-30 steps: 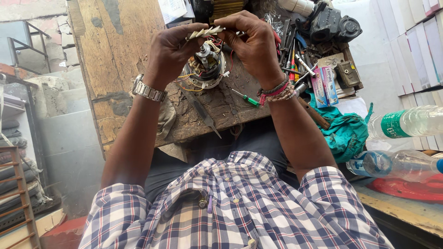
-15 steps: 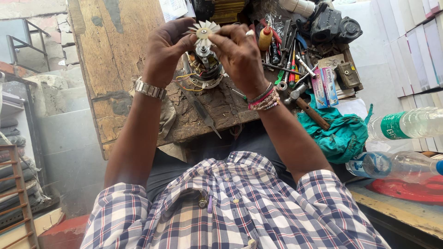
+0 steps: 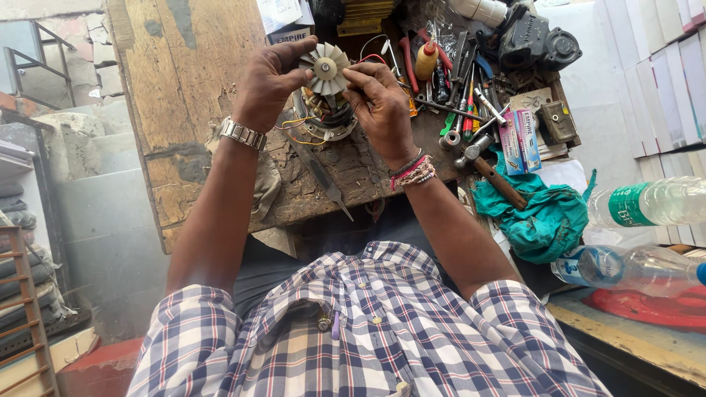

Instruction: The person works on a disassembled electrical motor on a cluttered wooden table. They manipulate internal components, then install a fan-like impeller onto the shaft and tap it into place with a hammer. The person also handles a small box and a cloth during the process.

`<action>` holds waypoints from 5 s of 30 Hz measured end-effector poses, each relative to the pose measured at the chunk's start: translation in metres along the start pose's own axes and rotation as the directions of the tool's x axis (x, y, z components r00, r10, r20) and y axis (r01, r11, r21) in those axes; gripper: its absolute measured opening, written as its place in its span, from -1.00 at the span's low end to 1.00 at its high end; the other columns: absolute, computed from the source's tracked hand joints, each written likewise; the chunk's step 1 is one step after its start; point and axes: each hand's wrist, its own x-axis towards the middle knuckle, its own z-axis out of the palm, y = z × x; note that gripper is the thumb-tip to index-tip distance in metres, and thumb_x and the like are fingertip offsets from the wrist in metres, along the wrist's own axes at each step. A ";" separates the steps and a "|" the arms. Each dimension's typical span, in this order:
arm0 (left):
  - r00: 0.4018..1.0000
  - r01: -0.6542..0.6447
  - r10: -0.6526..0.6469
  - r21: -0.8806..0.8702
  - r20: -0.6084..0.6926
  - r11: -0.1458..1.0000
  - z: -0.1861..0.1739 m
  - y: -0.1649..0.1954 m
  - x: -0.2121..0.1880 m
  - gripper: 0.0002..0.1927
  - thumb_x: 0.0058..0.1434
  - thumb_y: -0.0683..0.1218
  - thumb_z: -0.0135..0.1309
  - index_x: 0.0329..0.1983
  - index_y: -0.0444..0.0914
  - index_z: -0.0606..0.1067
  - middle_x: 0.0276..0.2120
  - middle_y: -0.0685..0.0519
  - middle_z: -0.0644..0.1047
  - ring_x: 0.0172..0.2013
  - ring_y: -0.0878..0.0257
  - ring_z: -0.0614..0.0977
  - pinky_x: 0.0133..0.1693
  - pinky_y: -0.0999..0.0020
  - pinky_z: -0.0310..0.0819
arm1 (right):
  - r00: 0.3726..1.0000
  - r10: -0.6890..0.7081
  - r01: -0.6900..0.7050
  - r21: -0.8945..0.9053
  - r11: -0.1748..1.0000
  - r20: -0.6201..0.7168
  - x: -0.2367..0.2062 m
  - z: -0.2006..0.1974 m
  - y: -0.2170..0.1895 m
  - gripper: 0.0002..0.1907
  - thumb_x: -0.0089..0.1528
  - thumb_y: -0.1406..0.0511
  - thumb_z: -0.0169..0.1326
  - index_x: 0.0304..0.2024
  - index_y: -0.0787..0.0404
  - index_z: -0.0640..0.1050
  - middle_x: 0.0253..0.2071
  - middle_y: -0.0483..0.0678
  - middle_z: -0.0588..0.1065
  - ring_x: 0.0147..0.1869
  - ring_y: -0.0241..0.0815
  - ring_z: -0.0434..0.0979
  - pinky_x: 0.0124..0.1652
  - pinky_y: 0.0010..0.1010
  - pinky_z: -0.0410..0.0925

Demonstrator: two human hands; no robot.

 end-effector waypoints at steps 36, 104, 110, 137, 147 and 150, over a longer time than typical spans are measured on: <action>0.995 -0.086 0.031 0.629 0.097 0.773 -0.002 -0.003 -0.004 -0.48 0.18 0.13 0.31 0.23 0.06 0.54 0.44 0.14 0.24 0.53 0.01 -0.11 0.40 -0.26 -0.18 | 0.936 -0.025 0.215 -0.511 0.832 0.352 0.038 -0.017 0.002 -0.64 0.17 0.13 0.38 -0.04 0.12 0.71 0.28 -0.08 0.49 0.38 -0.07 0.34 0.34 -0.18 0.12; 0.945 -0.263 0.328 0.598 0.000 0.757 0.031 -0.037 -0.011 -0.19 0.15 0.15 0.38 0.39 -0.16 0.33 0.45 -0.15 0.32 0.41 -0.04 0.38 0.39 -0.02 0.33 | 0.743 0.663 -0.356 -0.894 0.271 -0.095 -0.187 -0.224 0.094 -0.43 0.15 0.12 0.34 0.16 0.17 0.57 0.07 0.15 0.51 0.15 0.15 0.50 0.14 -0.04 0.34; 0.968 -0.243 0.233 0.569 0.091 0.786 0.015 -0.041 -0.001 -0.04 0.14 0.21 0.40 0.51 -0.16 0.25 0.37 -0.13 0.42 0.36 -0.02 0.44 0.36 -0.06 0.33 | 0.737 0.675 -0.280 -0.924 0.259 -0.034 -0.200 -0.222 0.098 -0.46 0.08 0.09 0.36 0.10 0.01 0.60 -0.02 0.06 0.50 0.09 0.13 0.50 0.04 -0.03 0.39; 0.973 -0.223 0.126 0.652 0.193 0.725 0.005 -0.020 0.011 -0.07 0.04 0.15 0.47 0.43 -0.19 0.34 0.30 -0.15 0.43 0.24 0.03 0.50 0.25 0.06 0.40 | 0.914 0.393 -0.395 0.010 0.919 -0.103 -0.058 -0.161 -0.029 -0.41 0.43 0.43 0.13 0.50 0.17 0.33 -0.22 -0.06 0.53 -0.34 -0.36 0.50 -0.39 -0.53 0.43; 0.968 -0.242 0.134 0.638 0.213 0.731 0.002 -0.020 0.016 -0.24 0.03 0.18 0.45 0.28 -0.11 0.48 0.22 -0.04 0.53 0.26 0.06 0.50 0.32 -0.04 0.33 | 0.974 -0.049 0.135 -0.393 0.909 0.223 0.009 -0.079 -0.057 -0.50 0.40 0.35 0.19 0.38 0.24 0.43 -0.34 -0.04 0.51 -0.37 -0.26 0.48 -0.38 -0.38 0.39; 0.961 -0.273 0.163 0.659 0.225 0.701 0.003 -0.021 0.016 -0.27 0.04 0.19 0.47 0.24 -0.11 0.50 0.20 -0.07 0.51 0.27 0.01 0.44 0.30 -0.10 0.29 | 0.957 -0.016 0.151 -0.450 0.880 0.291 0.019 -0.070 -0.057 -0.47 0.35 0.33 0.23 0.36 0.19 0.46 -0.39 0.01 0.49 -0.41 -0.20 0.45 -0.40 -0.32 0.39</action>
